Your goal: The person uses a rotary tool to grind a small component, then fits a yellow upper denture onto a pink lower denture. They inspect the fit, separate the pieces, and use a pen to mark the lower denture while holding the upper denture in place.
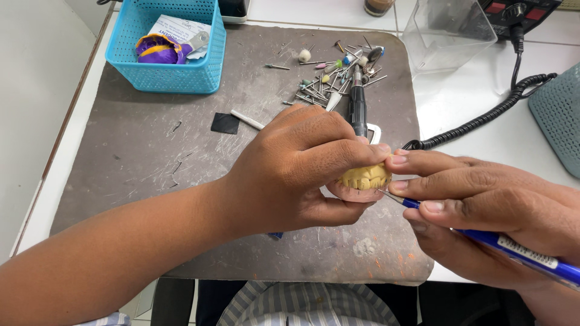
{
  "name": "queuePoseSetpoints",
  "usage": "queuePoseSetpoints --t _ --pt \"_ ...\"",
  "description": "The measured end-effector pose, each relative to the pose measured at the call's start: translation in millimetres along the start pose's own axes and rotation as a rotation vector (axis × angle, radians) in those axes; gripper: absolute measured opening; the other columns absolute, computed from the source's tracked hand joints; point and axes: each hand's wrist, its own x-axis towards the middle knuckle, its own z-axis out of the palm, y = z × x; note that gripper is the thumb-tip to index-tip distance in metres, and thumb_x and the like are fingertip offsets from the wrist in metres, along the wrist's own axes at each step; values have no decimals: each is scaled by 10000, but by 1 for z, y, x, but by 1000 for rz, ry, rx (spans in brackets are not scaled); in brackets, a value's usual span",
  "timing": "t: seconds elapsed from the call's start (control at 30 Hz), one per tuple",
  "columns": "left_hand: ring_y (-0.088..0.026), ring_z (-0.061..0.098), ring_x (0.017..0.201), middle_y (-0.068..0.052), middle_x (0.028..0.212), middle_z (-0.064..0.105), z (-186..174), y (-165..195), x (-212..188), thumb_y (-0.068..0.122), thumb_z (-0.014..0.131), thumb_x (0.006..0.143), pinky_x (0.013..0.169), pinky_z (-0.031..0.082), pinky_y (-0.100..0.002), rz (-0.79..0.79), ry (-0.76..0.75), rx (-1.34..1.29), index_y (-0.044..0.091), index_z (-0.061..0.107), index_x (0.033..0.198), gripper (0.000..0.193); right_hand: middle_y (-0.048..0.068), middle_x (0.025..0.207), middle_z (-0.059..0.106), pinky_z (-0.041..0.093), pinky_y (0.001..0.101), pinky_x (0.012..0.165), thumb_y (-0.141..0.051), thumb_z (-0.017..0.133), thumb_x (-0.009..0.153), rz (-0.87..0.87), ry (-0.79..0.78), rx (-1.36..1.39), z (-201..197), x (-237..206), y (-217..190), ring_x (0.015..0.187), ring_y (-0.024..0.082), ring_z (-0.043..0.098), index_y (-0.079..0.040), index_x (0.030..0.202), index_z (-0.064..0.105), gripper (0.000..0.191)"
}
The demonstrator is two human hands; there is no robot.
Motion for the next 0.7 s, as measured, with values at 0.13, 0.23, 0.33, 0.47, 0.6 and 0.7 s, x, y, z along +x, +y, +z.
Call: queuePoseSetpoints --t 0.13,0.23,0.33,0.47,0.6,0.7 --pt "-216 665 970 -45 1023 641 -1 1 0 261 909 840 884 525 -393 13 9 -11 107 669 1195 455 155 1018 728 622 518 1023 -38 771 840 1 -11 -5 1 3 -2 1097 314 734 -71 1082 579 311" --pt "-216 665 977 -45 1024 639 -1 1 1 263 908 839 893 527 -393 17 10 -7 108 665 1200 462 155 1017 728 620 523 1024 -44 777 835 -5 -14 -15 1 3 -3 1095 311 732 -82 1064 565 315" --pt "-218 667 969 -49 1015 641 -2 1 2 262 910 829 886 529 -397 16 5 -4 105 669 1197 467 142 1016 733 623 525 1037 -39 775 843 12 -8 -1 2 2 -3 1100 306 736 -84 1074 567 314" --pt "-212 665 968 -46 1019 639 -1 1 2 264 909 848 886 531 -391 15 10 -8 109 668 1205 458 151 1019 728 624 523 1024 -42 781 832 10 -22 -37 2 1 -2 1093 315 738 -75 1076 574 322" --pt "-211 665 965 -44 1016 642 -1 1 2 267 907 839 884 532 -390 19 13 -6 109 668 1196 458 149 1035 730 626 505 1023 -78 783 823 9 -6 9 2 -1 -2 1111 323 727 -93 1042 564 310" --pt "-209 665 961 -45 1012 641 -1 1 2 270 906 843 880 531 -389 15 7 -4 108 669 1197 456 152 1022 731 624 519 1023 -66 786 832 12 12 -12 2 -1 -2 1103 327 729 -88 1025 563 296"
